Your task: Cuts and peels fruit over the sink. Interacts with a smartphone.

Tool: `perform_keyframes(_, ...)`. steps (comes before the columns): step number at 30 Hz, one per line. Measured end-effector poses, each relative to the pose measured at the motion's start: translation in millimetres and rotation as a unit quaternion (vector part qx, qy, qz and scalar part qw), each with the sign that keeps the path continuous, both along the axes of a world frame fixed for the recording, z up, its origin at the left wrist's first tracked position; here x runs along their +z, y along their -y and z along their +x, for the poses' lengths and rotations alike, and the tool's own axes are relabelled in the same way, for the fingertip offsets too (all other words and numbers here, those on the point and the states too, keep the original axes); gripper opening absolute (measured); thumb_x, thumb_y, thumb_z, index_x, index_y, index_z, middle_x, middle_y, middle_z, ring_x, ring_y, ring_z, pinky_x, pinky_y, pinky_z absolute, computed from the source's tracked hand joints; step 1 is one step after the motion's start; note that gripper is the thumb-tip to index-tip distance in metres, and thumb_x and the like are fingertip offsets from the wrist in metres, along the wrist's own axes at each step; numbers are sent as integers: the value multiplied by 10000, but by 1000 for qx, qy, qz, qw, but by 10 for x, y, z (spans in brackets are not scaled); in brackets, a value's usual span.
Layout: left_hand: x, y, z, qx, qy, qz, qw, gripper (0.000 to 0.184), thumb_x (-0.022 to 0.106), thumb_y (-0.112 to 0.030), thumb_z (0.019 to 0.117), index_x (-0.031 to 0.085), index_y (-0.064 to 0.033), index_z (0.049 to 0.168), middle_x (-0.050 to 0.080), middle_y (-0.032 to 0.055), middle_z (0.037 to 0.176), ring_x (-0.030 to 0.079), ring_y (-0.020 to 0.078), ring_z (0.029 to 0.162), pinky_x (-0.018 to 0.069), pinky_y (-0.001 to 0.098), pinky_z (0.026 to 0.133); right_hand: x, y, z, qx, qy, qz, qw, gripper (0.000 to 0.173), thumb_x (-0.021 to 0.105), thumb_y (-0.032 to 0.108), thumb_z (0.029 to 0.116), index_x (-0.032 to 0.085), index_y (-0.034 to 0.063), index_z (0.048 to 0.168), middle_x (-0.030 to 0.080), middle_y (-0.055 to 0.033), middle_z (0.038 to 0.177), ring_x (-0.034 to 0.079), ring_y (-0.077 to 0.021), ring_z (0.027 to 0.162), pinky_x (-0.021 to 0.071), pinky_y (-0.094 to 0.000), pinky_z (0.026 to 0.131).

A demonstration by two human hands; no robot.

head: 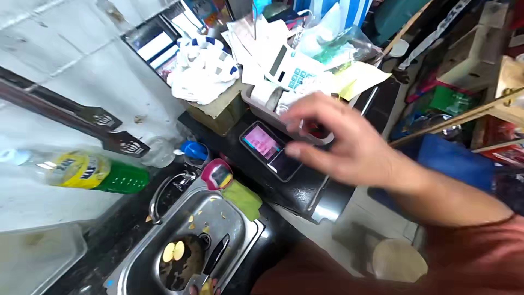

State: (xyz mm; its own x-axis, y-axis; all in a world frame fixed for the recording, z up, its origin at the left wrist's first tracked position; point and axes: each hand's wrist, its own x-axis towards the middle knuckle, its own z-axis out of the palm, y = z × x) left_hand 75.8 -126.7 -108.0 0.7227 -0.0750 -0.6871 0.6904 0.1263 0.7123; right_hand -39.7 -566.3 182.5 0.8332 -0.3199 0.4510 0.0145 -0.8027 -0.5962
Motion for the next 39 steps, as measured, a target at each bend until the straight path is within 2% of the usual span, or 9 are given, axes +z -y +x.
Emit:
perform_keyframes(4,36,128,20,-12,-4,17,1000,453,278,-496,1104,551,-139,1163,737,37,875,725,168,764,604,341,630,-758,-263,-517,-35,-60,111,991,371,688,307,988,653,95,1291,658,-78,1245,639,-152,1145,574,-358,964)
perform_keyframes(7,36,179,37,-18,-5,17,1000,444,275,-480,1107,554,-140,1163,736,45,878,726,180,759,607,349,628,-1161,-328,-594,-148,-122,65,979,484,657,463,980,645,135,1337,621,-90,1360,570,-213,1285,490,-439,1081)
perform_keyframes(10,52,234,69,-28,-4,27,999,439,281,-473,1109,562,-140,1160,738,41,879,726,171,754,601,332,609,-1343,-377,-527,-205,-141,12,968,559,635,563,961,636,158,1346,643,-42,1351,559,-239,1290,441,-510,1087)
perform_keyframes(13,92,279,79,-32,4,32,999,449,269,-463,1113,566,-130,1157,744,48,867,730,176,740,601,327,599,-1343,-444,-468,-223,-139,5,965,563,625,604,946,652,179,1315,680,19,1254,565,-214,1214,426,-498,1022)
perform_keyframes(15,101,271,88,-26,8,31,999,456,267,-460,1114,573,-124,1160,744,55,873,729,180,742,601,330,600,-1321,-469,-464,-223,-133,12,966,557,630,606,943,659,183,1304,685,19,1204,569,-206,1169,426,-485,996)
perform_keyframes(23,44,138,68,1,-2,31,1000,447,267,-452,1116,566,-122,1149,736,58,867,723,182,737,600,331,607,-1349,-477,-479,-194,-164,-36,967,489,562,643,966,720,261,1227,595,-61,1380,500,-286,1298,399,-538,1037)
perform_keyframes(27,24,113,62,8,-5,28,1000,468,251,-460,1116,565,-113,1135,733,60,853,722,178,728,601,335,604,-1279,-475,-464,-207,-112,1,972,483,642,609,934,714,221,1212,580,-88,1362,489,-287,1307,412,-530,1067)
perform_keyframes(31,19,102,73,-12,-3,20,1000,469,250,-472,1112,569,-129,1138,741,40,866,728,165,751,603,322,614,-1221,-413,-388,-186,-100,25,977,542,688,555,926,655,149,1284,576,-121,1370,519,-281,1300,467,-495,1055)
perform_keyframes(39,44,170,98,1,-4,20,1000,450,276,-460,1114,573,-123,1143,739,50,867,725,165,740,596,318,594,-1139,-296,-110,-135,-140,55,979,690,674,590,925,551,126,1420,471,-117,1539,468,-223,1419,482,-422,1107)
